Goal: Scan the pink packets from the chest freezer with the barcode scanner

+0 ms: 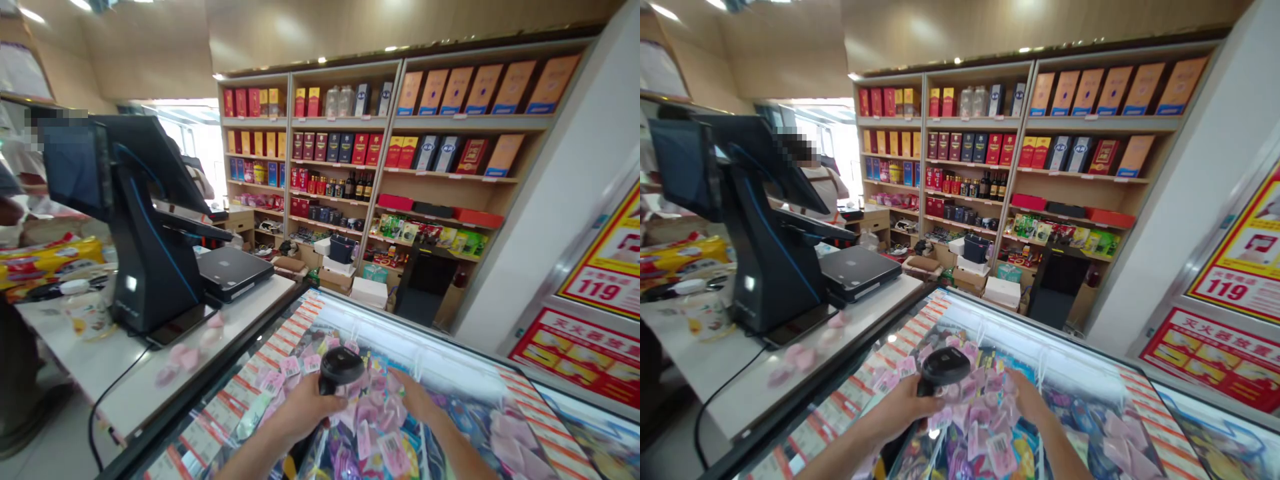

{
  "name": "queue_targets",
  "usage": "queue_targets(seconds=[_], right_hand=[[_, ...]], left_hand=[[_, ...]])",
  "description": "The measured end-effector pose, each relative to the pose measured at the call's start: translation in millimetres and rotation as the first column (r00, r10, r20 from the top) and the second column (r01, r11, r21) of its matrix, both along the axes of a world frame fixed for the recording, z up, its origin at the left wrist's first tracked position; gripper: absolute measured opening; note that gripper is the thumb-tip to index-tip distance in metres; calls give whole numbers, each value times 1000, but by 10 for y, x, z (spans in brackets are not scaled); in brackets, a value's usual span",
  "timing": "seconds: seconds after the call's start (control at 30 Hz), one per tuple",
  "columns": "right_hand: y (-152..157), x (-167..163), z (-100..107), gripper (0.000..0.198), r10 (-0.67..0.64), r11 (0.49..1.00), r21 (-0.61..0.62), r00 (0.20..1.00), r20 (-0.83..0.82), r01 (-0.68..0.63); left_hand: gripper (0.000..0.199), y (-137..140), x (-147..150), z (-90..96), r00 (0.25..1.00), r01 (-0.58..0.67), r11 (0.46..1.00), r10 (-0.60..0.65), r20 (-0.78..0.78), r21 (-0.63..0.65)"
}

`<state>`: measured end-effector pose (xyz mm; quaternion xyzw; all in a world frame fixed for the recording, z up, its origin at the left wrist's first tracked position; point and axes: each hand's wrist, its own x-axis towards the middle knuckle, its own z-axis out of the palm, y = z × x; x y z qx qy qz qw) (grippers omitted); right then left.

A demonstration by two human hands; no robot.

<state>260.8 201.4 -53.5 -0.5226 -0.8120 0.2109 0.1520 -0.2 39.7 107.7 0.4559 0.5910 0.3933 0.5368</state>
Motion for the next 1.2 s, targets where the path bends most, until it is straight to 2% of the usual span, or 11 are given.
queue_targets(seconds=[0.1,0.27,0.37,0.53,0.67,0.7,0.77,0.83,0.87,0.97,1.2], right_hand=[[40,-67,104,65,0,995,-101,999,-43,-4],[-109,35,116,50,-223,971,-124,960,-170,204],[-236,185,81,31,-401,916,-136,873,-277,378],[-465,430,142,18,-668,725,-309,521,-531,616],[-734,498,330,18,-667,670,-433,234,-707,603],[-811,498,383,19,-651,667,-476,137,-747,574],[-966,481,475,19,-619,666,-612,-142,-772,426],[-1100,452,541,17,-602,670,-714,-416,-682,201],[-1154,434,565,17,-597,670,-733,-500,-627,119],[-1249,378,626,15,-566,670,-737,-578,-588,93],[-1274,286,855,13,-390,717,-644,-612,-688,267]], left_hand=[[20,-1,-7,28,1000,7,1000,-7,-8,-14],[22,65,63,57,997,64,998,-63,-33,7],[26,157,122,54,991,121,993,-120,-54,10],[29,227,267,166,972,225,974,-223,-75,17],[29,190,396,262,948,314,949,-311,-61,40],[29,180,427,265,938,343,938,-340,-63,48],[28,164,484,247,914,405,912,-402,-50,72],[28,154,533,209,892,452,888,-452,-22,86],[28,150,554,190,884,466,880,-467,-18,87],[30,128,599,157,871,492,866,-491,-36,92],[32,-19,642,248,809,586,804,-588,-8,107]])
